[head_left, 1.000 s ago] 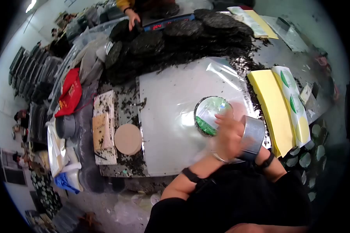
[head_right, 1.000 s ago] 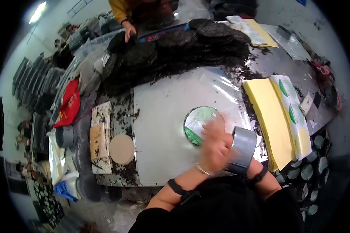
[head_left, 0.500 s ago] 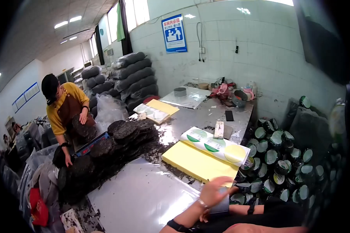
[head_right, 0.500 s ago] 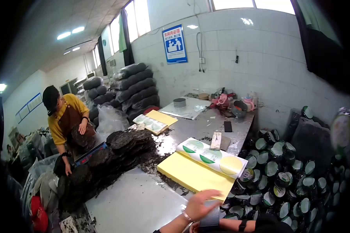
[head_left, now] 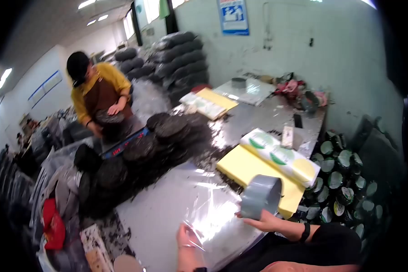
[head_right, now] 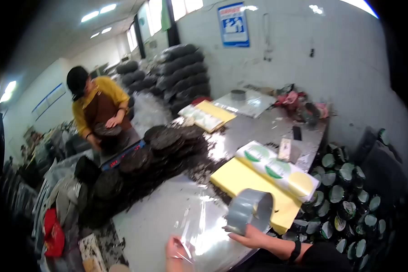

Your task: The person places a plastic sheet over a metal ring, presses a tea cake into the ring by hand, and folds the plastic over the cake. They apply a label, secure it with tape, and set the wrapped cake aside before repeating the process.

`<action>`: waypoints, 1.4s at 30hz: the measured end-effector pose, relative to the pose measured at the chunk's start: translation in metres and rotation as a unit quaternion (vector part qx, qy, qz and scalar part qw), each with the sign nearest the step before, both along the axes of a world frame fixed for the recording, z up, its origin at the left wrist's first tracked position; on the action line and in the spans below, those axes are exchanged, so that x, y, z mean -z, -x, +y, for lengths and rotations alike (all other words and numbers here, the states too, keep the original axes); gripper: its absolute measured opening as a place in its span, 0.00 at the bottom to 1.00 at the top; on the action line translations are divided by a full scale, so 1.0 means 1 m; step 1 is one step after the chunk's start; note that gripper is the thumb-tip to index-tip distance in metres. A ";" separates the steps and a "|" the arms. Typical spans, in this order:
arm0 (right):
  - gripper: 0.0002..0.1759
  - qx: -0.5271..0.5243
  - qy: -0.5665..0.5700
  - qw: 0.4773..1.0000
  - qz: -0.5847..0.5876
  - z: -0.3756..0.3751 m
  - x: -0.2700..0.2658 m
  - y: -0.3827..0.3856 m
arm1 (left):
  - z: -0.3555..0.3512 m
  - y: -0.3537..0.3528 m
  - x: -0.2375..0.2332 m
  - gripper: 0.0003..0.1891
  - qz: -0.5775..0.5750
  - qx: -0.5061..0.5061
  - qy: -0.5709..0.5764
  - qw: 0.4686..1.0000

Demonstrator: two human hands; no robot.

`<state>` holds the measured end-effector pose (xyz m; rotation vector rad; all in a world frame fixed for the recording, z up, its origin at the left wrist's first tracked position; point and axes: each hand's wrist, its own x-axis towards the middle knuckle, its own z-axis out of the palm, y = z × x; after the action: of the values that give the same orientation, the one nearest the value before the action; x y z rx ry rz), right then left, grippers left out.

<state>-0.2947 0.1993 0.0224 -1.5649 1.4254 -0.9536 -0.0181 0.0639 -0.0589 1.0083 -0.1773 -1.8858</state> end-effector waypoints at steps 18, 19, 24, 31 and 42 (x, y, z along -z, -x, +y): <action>0.29 -0.146 0.049 0.983 0.097 -0.053 0.021 -0.068 | 0.050 -0.019 -0.003 0.09 -0.209 0.106 0.329 0.915; 0.30 -0.058 0.164 0.967 0.186 -0.054 0.040 -0.066 | 0.049 -0.058 -0.025 0.10 -0.443 0.014 0.405 0.799; 0.30 -0.198 0.067 0.934 0.289 -0.040 0.087 -0.023 | 0.059 -0.240 0.021 0.33 -0.917 -0.115 0.126 0.361; 0.19 -0.181 0.169 0.951 0.187 -0.236 -0.023 -0.057 | 0.109 -0.289 0.022 0.44 -0.901 0.088 0.081 0.417; 0.38 -0.142 0.203 0.848 0.468 -0.579 0.024 -0.165 | 0.091 -0.241 -0.108 0.19 -0.913 -0.183 0.106 0.349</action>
<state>-0.1301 -0.3799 -0.0011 -2.7020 1.5678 -0.2767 0.2226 0.1546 0.0488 2.1701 -1.2505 0.5422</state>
